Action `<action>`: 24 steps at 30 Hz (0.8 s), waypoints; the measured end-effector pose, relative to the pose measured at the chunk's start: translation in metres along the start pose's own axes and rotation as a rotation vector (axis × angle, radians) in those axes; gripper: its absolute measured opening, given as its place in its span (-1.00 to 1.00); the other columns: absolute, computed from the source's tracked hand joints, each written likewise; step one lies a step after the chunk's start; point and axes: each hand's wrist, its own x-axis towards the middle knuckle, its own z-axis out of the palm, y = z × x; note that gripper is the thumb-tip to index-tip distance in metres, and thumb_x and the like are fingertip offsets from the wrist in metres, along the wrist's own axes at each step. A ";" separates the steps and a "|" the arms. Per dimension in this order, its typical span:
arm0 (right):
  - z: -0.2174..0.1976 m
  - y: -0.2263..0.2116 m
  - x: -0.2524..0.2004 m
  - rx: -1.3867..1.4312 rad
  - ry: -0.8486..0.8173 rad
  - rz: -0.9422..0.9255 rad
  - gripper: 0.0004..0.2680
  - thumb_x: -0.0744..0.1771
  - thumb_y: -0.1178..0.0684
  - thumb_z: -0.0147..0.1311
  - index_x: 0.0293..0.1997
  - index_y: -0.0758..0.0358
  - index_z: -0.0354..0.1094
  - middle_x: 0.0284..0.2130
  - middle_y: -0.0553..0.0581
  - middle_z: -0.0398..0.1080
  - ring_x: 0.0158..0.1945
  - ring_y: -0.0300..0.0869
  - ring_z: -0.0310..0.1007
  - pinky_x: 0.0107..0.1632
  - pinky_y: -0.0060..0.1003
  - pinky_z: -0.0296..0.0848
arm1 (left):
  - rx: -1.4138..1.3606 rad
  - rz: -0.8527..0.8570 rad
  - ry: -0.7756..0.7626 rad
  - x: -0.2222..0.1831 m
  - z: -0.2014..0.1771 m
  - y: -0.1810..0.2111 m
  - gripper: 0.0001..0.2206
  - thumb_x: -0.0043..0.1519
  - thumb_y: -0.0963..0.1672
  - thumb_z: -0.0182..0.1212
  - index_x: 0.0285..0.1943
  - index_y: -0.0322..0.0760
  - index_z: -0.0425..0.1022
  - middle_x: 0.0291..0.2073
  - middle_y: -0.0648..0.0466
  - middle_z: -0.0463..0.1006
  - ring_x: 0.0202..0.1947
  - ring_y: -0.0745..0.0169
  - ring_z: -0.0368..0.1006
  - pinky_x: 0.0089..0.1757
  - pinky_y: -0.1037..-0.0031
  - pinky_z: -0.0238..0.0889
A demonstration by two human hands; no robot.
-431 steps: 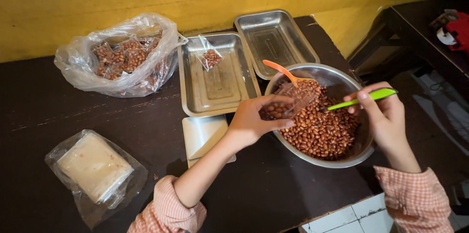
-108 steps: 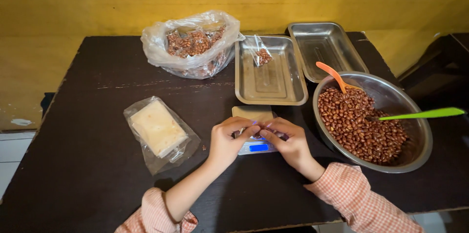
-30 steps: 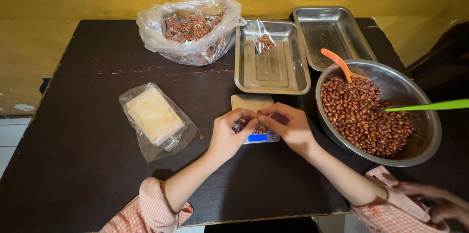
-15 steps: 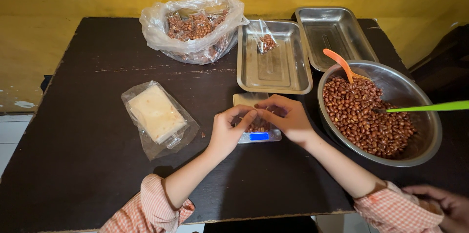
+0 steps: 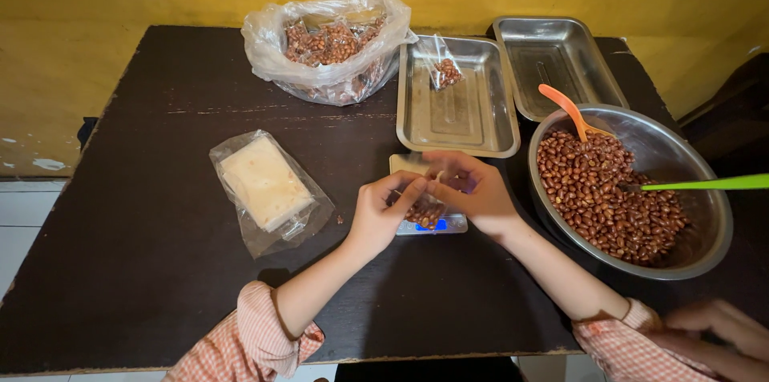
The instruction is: The person scoops roasted peanuts from a metal bowl into small plastic bags using a green spoon, weighs each bag on a digital scale, adjusts the contents, and places the sealed bags into a metal tray. The process repeats for multiple bags.
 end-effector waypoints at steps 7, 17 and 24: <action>-0.006 -0.006 0.004 -0.106 -0.077 -0.113 -0.75 0.16 0.31 0.17 -0.12 0.35 0.37 -0.51 0.17 0.39 -0.52 -0.27 0.35 -0.41 -0.40 0.42 | 0.110 0.099 -0.038 0.003 -0.007 0.007 -0.92 0.12 -0.18 0.15 -0.42 -0.26 0.53 -0.67 0.00 0.51 -0.62 0.19 0.46 -0.51 0.50 0.31; -0.012 -0.012 -0.006 -0.277 -0.039 -0.073 -0.87 0.18 0.29 0.12 -0.26 0.42 0.38 -0.58 0.23 0.40 -0.58 -0.19 0.38 -0.54 -0.38 0.42 | 0.165 0.070 -0.068 0.002 -0.008 0.008 -0.92 0.10 -0.16 0.18 -0.43 -0.25 0.52 -0.68 0.02 0.49 -0.64 0.23 0.38 -0.48 0.56 0.26; -0.012 -0.016 -0.005 -0.395 -0.038 -0.051 -0.93 0.19 0.27 0.11 -0.36 0.41 0.41 -0.62 0.22 0.38 -0.59 -0.20 0.37 -0.57 -0.40 0.41 | 0.262 0.085 -0.075 0.002 -0.009 0.012 -0.92 0.09 -0.15 0.18 -0.40 -0.27 0.52 -0.65 -0.03 0.47 -0.61 0.11 0.40 -0.47 0.48 0.27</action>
